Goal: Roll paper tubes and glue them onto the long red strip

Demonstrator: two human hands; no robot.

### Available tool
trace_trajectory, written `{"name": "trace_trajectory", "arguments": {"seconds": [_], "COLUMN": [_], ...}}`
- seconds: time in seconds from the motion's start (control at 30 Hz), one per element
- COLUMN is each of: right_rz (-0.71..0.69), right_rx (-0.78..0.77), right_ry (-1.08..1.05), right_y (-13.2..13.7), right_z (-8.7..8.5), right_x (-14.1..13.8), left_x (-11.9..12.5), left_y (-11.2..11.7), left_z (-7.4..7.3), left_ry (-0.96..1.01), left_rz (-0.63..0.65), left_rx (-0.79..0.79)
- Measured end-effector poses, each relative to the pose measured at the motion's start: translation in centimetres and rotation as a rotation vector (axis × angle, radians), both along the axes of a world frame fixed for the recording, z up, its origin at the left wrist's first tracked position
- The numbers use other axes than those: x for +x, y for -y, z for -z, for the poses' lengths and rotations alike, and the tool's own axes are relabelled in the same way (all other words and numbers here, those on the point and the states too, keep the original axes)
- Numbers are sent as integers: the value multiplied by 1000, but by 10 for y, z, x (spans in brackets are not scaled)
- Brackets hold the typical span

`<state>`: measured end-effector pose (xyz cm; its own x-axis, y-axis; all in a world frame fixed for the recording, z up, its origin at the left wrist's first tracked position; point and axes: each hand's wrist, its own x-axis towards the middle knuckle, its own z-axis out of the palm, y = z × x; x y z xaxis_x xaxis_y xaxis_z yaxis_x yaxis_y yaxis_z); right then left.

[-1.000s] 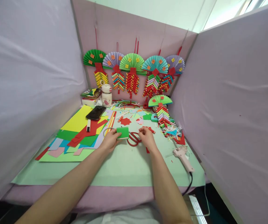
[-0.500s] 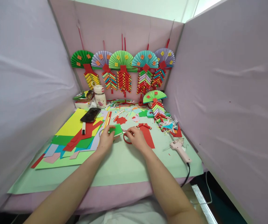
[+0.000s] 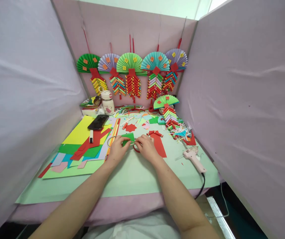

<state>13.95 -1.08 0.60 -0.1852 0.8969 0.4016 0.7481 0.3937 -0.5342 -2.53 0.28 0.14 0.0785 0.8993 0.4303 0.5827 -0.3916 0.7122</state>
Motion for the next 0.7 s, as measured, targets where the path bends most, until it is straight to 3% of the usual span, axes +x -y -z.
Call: {"name": "trace_trajectory", "arguments": {"seconds": [0.5,0.7], "right_rz": [130,233], "right_rx": [96,123], "right_ry": [-32,-74], "right_y": [4,4], "right_z": [6,2], "right_x": [-13,-11], "left_x": [5,5], "left_y": [4,4], "left_z": [-2,2], "left_ry": [32,182], "left_rz": [43,119], "left_rx": [-23,-47]}}
